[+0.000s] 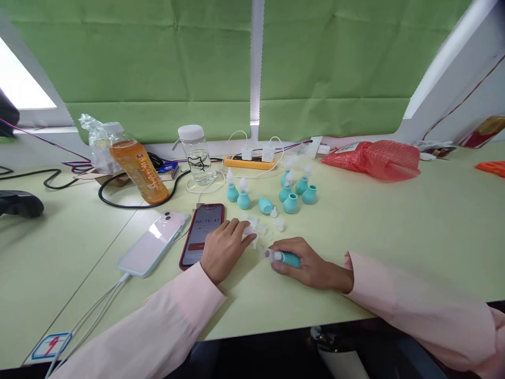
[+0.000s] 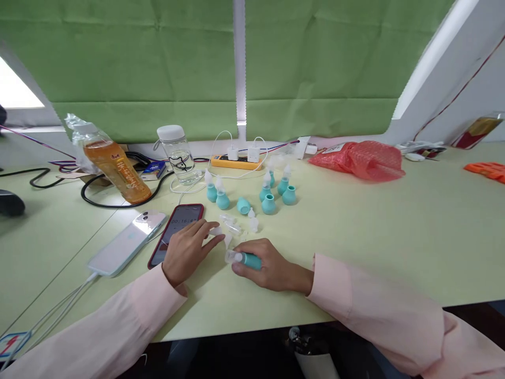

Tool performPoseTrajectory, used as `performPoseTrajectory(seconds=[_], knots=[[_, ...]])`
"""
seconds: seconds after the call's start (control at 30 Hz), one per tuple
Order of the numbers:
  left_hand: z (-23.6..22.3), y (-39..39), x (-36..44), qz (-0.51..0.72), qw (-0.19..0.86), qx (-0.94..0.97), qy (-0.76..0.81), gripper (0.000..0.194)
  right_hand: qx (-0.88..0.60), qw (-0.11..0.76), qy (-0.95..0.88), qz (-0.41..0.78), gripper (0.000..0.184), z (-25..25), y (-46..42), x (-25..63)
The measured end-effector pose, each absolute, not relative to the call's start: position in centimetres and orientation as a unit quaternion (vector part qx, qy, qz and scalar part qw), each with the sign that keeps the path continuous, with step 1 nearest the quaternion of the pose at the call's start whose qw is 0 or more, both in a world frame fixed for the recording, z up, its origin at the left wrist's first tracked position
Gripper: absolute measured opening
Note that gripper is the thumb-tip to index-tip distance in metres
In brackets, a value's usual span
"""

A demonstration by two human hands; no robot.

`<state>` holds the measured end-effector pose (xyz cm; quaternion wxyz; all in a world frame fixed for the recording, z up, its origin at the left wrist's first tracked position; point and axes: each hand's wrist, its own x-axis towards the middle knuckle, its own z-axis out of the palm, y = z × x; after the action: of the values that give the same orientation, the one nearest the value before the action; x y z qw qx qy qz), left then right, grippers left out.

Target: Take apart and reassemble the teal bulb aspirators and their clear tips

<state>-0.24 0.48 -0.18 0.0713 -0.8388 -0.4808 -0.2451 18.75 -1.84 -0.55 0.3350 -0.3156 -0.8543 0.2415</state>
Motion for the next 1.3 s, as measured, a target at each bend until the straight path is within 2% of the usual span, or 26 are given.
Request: performPoseTrajectory(seconds=[0.1, 0.2, 0.33, 0.43, 0.5, 0.7, 0.87, 1.1, 1.3], knots=[[-1.0, 1.1, -0.3, -0.162, 0.151, -0.841, -0.494, 0.02, -0.326, 0.325, -0.849, 0.26, 0.021, -0.6, -1.8, 19.0], [-1.7, 1.3, -0.2, -0.13, 0.151, -0.85, -0.487, 0.028, -0.365, 0.329, -0.824, 0.281, 0.022, -0.8, -1.7, 18.8], [-1.5, 0.8, -0.2, -0.217, 0.111, -0.861, -0.446, 0.031, -0.417, 0.359, -0.77, 0.321, 0.025, -1.1, -1.6, 18.3], [-0.8, 0.0, -0.1, -0.32, 0.056, -0.873, -0.363, 0.03, -0.419, 0.369, -0.75, 0.354, 0.019, -1.1, -1.6, 18.1], [-0.4, -0.4, 0.0, -0.339, 0.028, -0.885, -0.319, 0.028, -0.411, 0.367, -0.752, 0.361, 0.014, -1.2, -1.6, 18.1], [-0.8, -0.6, 0.7, -0.343, 0.082, -0.894, -0.275, 0.015, -0.413, 0.347, -0.758, 0.367, 0.011, -1.3, -1.5, 18.0], [-1.3, -0.6, 0.6, -0.35, 0.121, -0.902, -0.222, 0.012, -0.455, 0.326, -0.778, 0.284, 0.01, -1.3, -1.8, 17.9], [-0.8, -0.2, 0.5, -0.357, 0.046, -0.905, -0.228, 0.01, -0.44, 0.306, -0.838, 0.104, 0.009, -1.7, -2.1, 18.0], [-0.7, -0.9, 0.8, -0.253, 0.163, -0.916, -0.265, 0.013, -0.41, 0.317, -0.855, 0.026, 0.006, -2.1, -2.0, 18.0]])
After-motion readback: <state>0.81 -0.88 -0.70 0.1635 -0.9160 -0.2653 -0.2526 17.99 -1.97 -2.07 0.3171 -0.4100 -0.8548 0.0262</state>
